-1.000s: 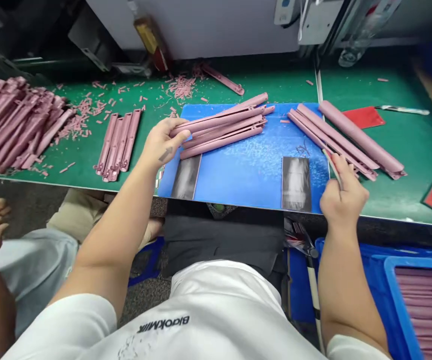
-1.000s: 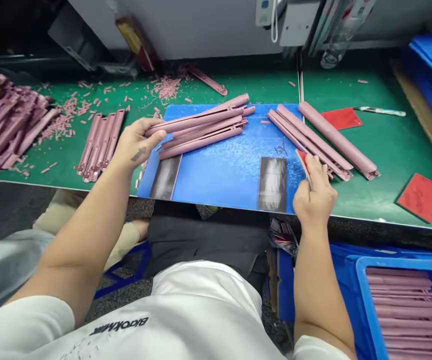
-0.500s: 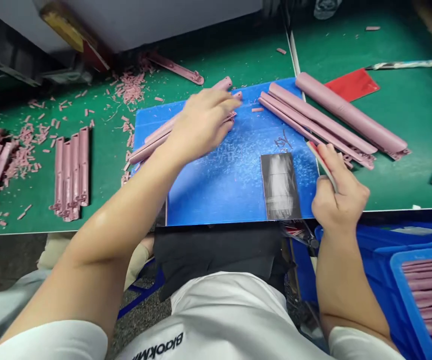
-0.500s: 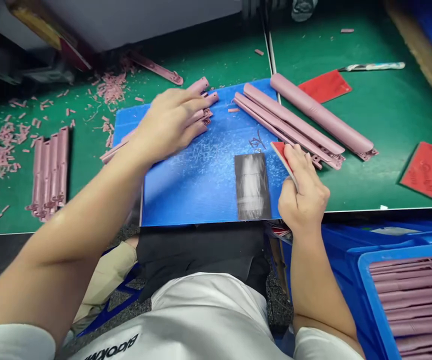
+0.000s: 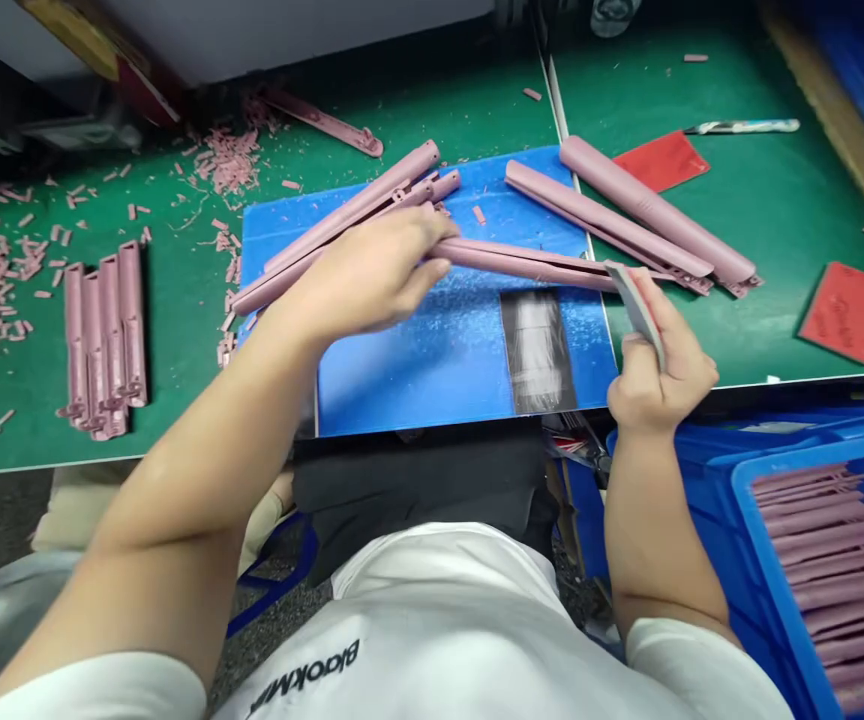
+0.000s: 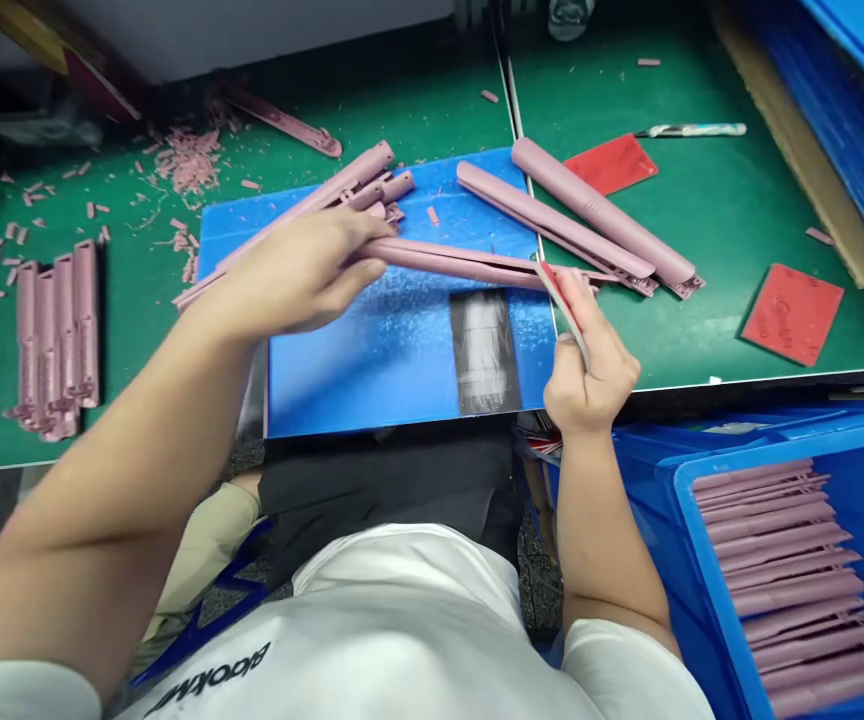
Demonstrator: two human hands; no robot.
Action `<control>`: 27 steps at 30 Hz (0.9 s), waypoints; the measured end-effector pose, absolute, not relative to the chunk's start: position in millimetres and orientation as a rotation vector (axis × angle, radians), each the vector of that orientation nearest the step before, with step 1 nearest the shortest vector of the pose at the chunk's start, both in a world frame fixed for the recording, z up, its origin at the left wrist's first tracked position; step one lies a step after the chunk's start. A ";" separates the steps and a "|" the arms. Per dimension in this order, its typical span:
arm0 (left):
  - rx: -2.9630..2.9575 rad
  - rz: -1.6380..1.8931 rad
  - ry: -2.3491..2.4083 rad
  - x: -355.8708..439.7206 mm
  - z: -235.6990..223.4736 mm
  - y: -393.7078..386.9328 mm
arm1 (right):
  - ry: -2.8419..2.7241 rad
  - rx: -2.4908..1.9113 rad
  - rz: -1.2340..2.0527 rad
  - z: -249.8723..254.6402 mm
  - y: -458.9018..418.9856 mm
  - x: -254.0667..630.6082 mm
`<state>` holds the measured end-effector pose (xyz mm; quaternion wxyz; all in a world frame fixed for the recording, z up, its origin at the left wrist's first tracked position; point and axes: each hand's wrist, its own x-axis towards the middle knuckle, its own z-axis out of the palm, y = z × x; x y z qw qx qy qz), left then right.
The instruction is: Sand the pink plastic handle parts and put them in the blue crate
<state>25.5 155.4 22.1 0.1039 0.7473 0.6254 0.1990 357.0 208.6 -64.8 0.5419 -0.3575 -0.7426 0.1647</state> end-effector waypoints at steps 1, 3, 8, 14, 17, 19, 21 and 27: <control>2.158 0.620 1.869 23.5 27.3 123.5 | -1.760 -0.817 0.395 -64.1 207.6 358.9; 2.028 0.705 1.974 22.6 29.6 63.4 | -1.834 -0.775 0.400 -62.1 208.2 363.3; 1.574 1.146 2.168 41.8 0.2 -32.2 | -2.211 -0.787 0.401 -54.9 223.7 349.0; 1.501 1.342 2.186 81.5 -11.0 -52.1 | -2.474 -0.822 0.349 -20.5 138.6 276.5; 1.533 1.388 2.231 96.6 -6.5 -56.6 | -2.589 -0.323 0.436 -7.4 94.8 256.7; 1.520 1.449 2.246 102.3 -7.7 -60.8 | -2.629 -0.335 0.470 -8.9 102.3 253.6; 1.519 1.481 2.245 105.3 -11.4 -63.8 | -2.610 -0.647 0.465 -14.5 126.9 258.0; 1.576 1.496 2.252 110.3 -19.5 -65.5 | -2.702 -0.512 0.450 -16.1 141.1 271.4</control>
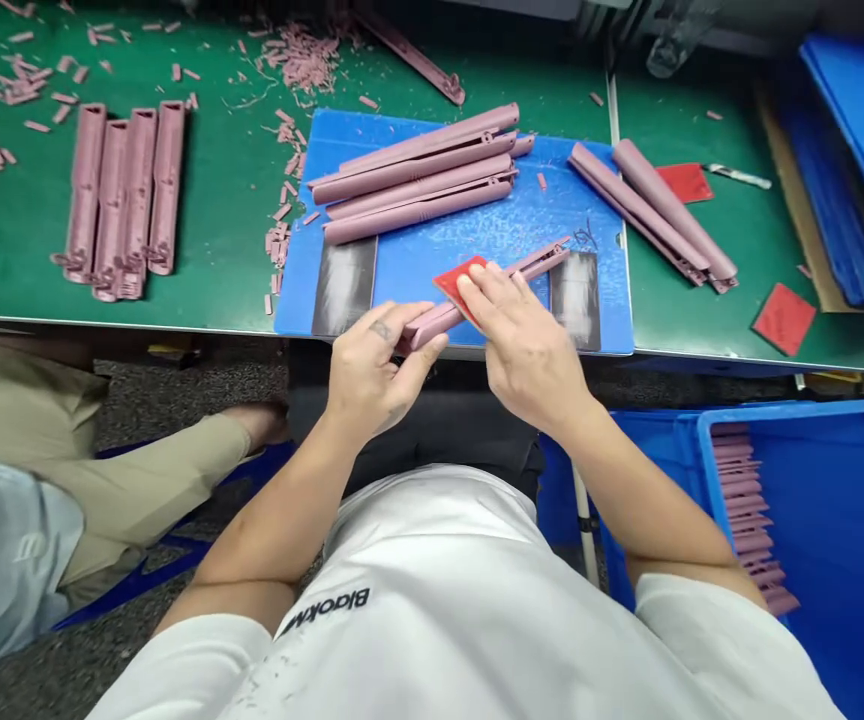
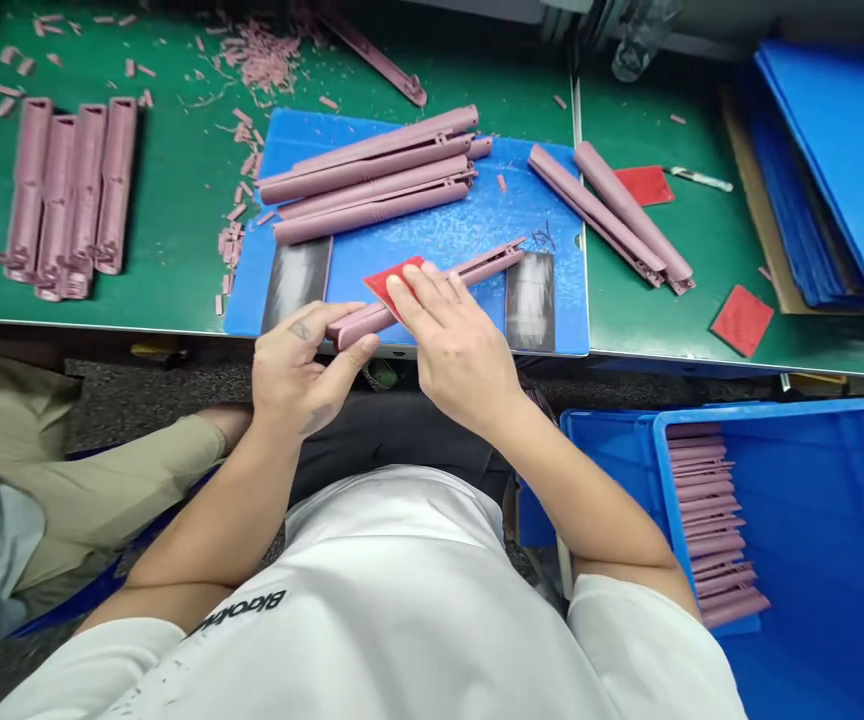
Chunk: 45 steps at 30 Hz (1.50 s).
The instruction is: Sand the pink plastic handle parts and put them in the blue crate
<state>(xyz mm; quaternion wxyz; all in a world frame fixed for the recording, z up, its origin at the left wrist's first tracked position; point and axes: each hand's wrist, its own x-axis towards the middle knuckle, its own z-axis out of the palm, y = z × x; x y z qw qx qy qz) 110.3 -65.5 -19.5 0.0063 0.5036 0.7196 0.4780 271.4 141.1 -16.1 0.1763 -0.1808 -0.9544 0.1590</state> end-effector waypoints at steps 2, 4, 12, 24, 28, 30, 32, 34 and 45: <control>1.565 1.529 2.238 110.5 -20.9 -65.6 | -2.722 -0.634 0.446 -14.6 142.9 269.1; 1.539 1.559 2.241 109.5 -22.7 -65.5 | -2.681 -0.910 0.404 -15.4 151.1 265.9; 1.440 1.564 2.234 102.3 -36.1 -69.5 | -2.723 -0.950 0.365 -22.4 167.2 263.4; 1.410 1.480 2.202 60.4 -29.5 -63.2 | -2.794 -0.911 0.246 -22.9 210.8 279.6; 1.371 1.396 2.097 56.8 -31.7 -62.3 | -2.751 -0.966 0.275 -22.9 187.0 262.3; 1.366 1.431 2.090 63.0 -31.7 -62.0 | -2.743 -0.866 0.286 -13.7 147.5 247.5; 1.353 1.498 2.108 70.9 -30.5 -62.5 | -2.781 -0.466 0.298 -2.1 110.8 234.4; 1.342 1.546 2.116 77.4 -28.9 -64.3 | -2.845 -0.110 0.322 5.9 97.2 226.0; 1.377 1.610 2.146 81.9 -30.0 -69.5 | -2.853 -0.466 0.348 -1.1 142.8 237.0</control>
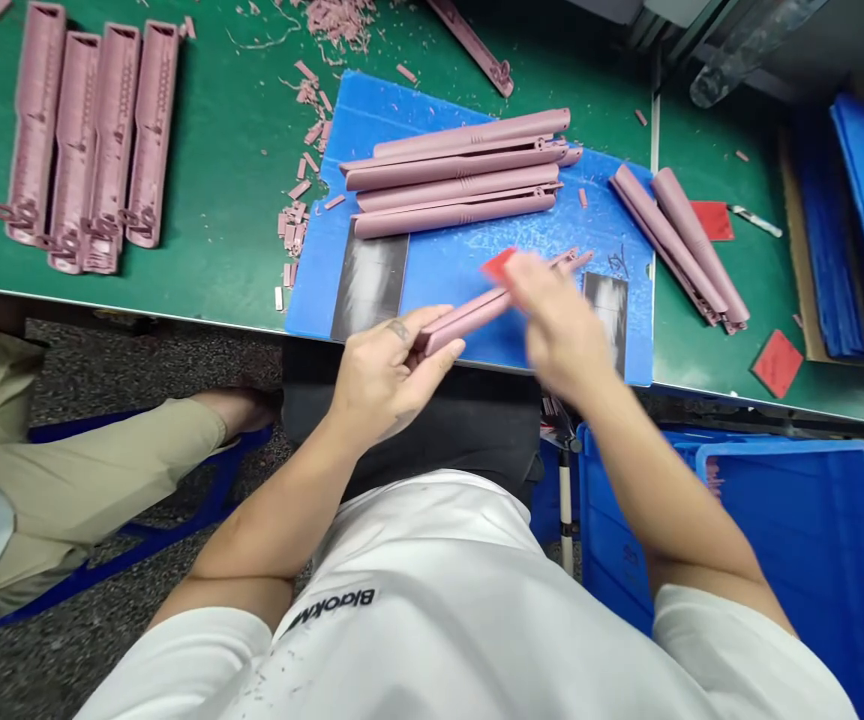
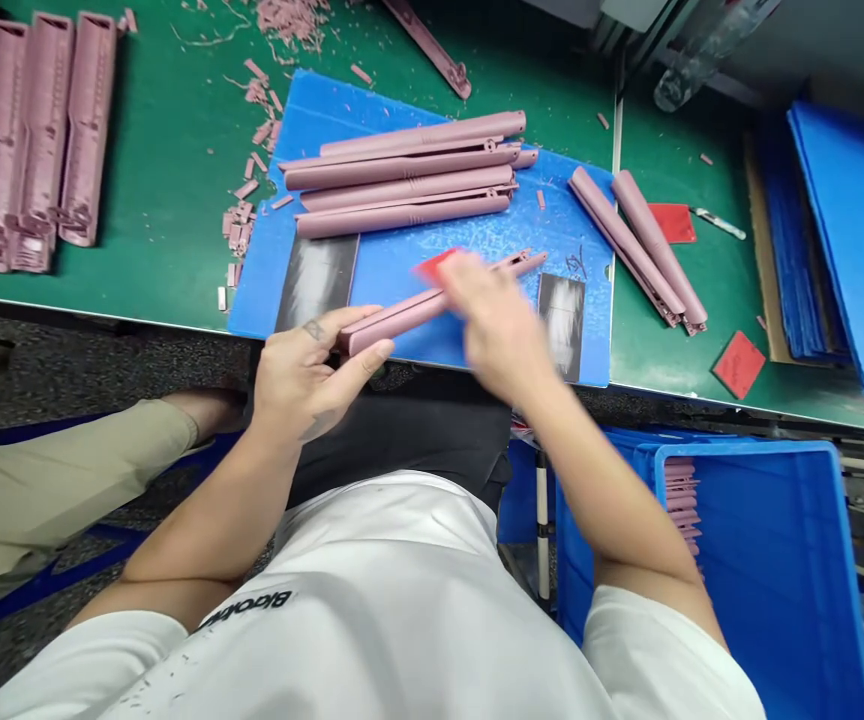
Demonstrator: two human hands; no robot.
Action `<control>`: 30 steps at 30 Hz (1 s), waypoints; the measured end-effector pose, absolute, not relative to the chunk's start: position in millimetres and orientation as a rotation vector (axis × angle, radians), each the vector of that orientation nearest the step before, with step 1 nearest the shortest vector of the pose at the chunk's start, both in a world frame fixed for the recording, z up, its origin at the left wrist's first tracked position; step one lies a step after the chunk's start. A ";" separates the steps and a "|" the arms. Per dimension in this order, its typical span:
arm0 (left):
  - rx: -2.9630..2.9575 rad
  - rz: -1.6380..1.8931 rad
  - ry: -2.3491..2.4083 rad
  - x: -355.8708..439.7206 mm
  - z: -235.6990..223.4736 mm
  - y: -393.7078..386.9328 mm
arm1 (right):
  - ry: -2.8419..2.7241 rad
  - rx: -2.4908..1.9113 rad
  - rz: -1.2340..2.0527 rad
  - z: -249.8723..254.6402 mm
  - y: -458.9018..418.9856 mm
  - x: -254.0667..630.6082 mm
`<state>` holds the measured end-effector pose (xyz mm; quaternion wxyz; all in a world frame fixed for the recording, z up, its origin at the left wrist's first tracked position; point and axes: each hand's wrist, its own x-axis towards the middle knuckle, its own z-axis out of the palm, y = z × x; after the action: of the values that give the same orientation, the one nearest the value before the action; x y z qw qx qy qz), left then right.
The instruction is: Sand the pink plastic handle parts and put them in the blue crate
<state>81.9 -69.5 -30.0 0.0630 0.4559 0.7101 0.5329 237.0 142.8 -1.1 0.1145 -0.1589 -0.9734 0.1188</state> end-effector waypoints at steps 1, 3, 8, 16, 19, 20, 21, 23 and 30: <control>1.365 1.616 2.157 81.5 -31.0 -69.1 | -2.827 -0.667 0.328 -3.6 147.9 236.7; 1.363 1.616 2.167 81.4 -33.2 -68.4 | -2.777 -0.852 0.304 -8.3 157.1 235.0; 1.424 1.542 2.152 77.4 -32.0 -69.7 | -2.833 -0.563 0.330 -9.5 174.2 237.3; 1.623 1.115 2.518 6.8 -22.8 -52.3 | -2.432 -1.093 0.174 -34.0 253.0 303.4; 1.628 0.905 2.682 -11.9 -34.5 -40.3 | -2.246 -1.074 0.103 -48.0 248.7 339.4; 1.634 0.848 2.710 -15.3 -37.7 -39.4 | -2.203 -1.089 0.089 -51.9 245.6 347.9; 1.649 0.800 2.734 -18.5 -39.7 -40.6 | -2.172 -1.112 0.083 -55.3 242.8 353.3; 1.682 0.739 2.790 -26.9 -38.7 -46.8 | -2.142 -1.171 0.098 -60.1 238.8 354.3; 2.102 0.756 2.425 0.0 5.0 25.2 | -2.130 -1.023 0.210 -54.3 226.4 343.0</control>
<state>0.0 25.2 5.0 -0.0774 0.6356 0.7333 0.2286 343.0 226.4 -54.3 0.3751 -0.3998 -0.8323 0.0821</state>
